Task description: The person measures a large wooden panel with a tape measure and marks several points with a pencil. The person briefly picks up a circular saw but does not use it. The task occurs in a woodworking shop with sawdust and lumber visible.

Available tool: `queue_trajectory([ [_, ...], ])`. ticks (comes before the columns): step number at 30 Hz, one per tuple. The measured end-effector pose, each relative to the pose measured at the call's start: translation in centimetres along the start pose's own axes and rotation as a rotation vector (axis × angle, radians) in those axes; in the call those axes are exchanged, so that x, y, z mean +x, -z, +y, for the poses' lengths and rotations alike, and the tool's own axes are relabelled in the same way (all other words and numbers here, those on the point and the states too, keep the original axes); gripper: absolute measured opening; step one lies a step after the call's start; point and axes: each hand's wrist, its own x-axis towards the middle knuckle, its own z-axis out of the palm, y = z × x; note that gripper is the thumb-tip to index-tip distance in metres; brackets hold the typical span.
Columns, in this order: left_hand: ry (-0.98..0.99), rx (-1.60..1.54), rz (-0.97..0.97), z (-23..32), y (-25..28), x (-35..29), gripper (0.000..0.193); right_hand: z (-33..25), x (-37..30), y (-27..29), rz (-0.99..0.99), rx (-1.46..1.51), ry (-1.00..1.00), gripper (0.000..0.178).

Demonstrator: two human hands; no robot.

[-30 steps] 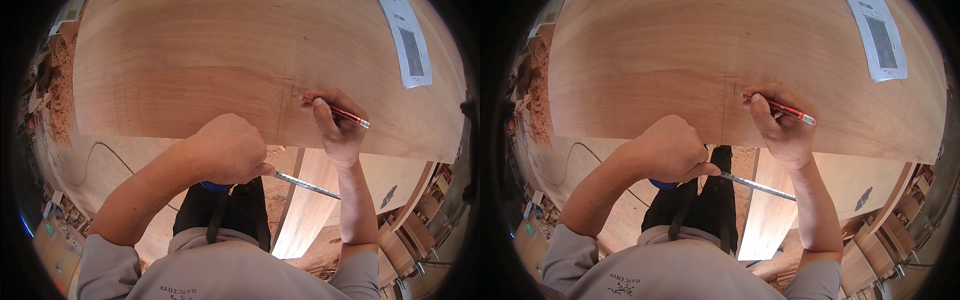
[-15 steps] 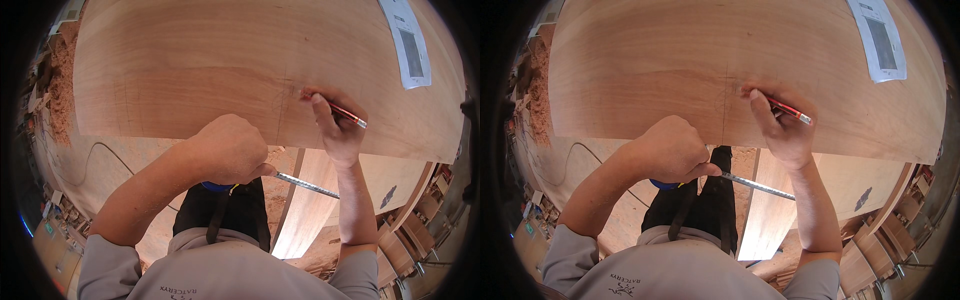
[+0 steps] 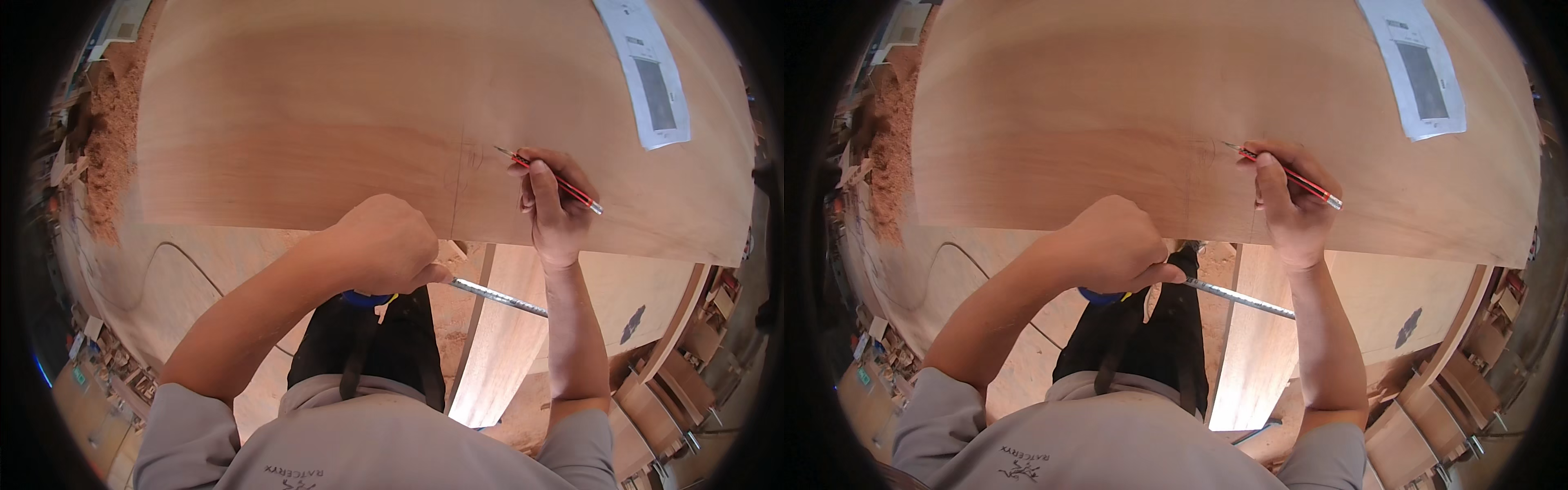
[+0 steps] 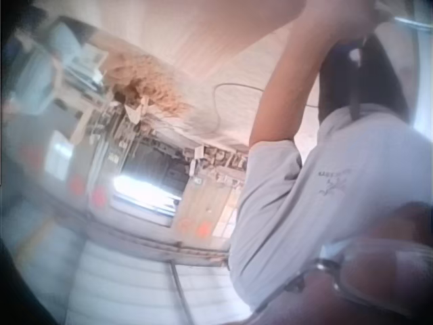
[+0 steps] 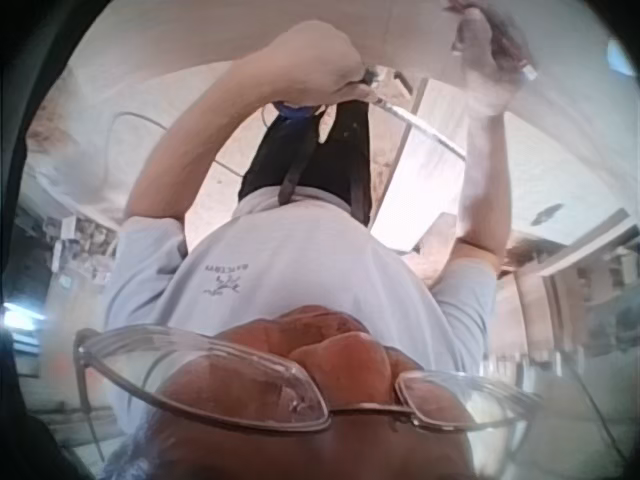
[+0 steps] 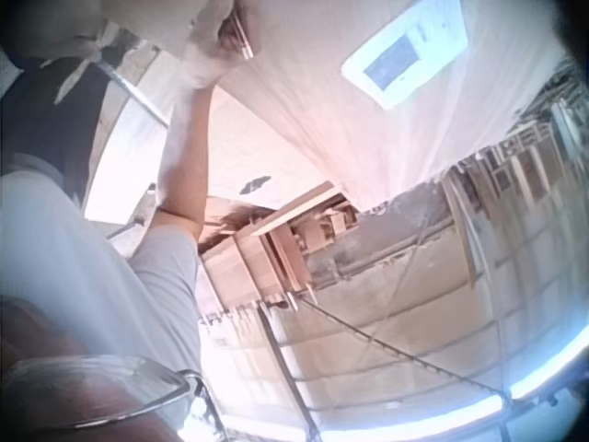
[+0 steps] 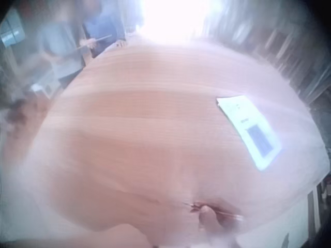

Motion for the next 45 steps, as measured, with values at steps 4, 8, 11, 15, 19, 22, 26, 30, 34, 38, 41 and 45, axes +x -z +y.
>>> queue_trajectory([
  [4,-0.012,-0.009,0.096,0.5,-1.5,-1.1,0.057,0.0,0.5,0.8,0.028,0.046,-0.016,0.016],
  [8,-0.013,-0.131,0.134,1.5,-6.7,-4.7,0.059,0.9,0.7,1.4,0.051,0.021,-0.046,0.018],
  [11,0.185,-0.281,0.18,1.6,-11.2,-10.8,0.059,1.3,1.0,0.5,-0.035,0.055,-0.073,0.018],
  [15,0.407,-0.499,0.338,0.7,-16.6,-19.2,0.055,1.5,1.5,1.8,-0.086,0.072,-0.1,0.019],
  [19,0.706,-0.8,0.494,1.1,-20.5,-26.8,0.057,-0.2,1.9,2.4,-0.1,0.126,-0.11,0.02],
  [22,0.818,-0.951,0.638,2.0,-22.7,-30.5,0.055,-3.0,0.4,1.9,-0.077,0.148,-0.035,0.024],
  [26,0.808,-0.97,0.666,1.2,-24.0,-31.7,0.049,-5.3,-4.3,2.5,-0.009,0.14,0.043,0.029],
  [30,0.707,-0.944,0.694,-0.9,-22.8,-32.1,0.051,-4.8,-11.7,2.0,0.065,0.07,-0.014,0.033],
  [34,0.633,-0.904,0.683,-4.5,-21.5,-32.6,0.052,-4.5,-18.1,-0.1,0.081,-0.008,-0.091,0.032],
  [38,0.541,-0.801,0.64,-9.5,-19.8,-34.3,0.051,-3.9,-21.7,-4.7,0.062,-0.156,-0.078,0.027],
  [41,0.507,-0.707,0.576,-13.2,-17.2,-35.7,0.051,-3.8,-23.2,-9.5,0.139,-0.205,-0.112,0.023],
  [45,0.448,-0.591,0.536,-19.1,-14.4,-37.2,0.053,-3.6,-24.2,-16.4,0.13,-0.39,-0.057,0.024],
])
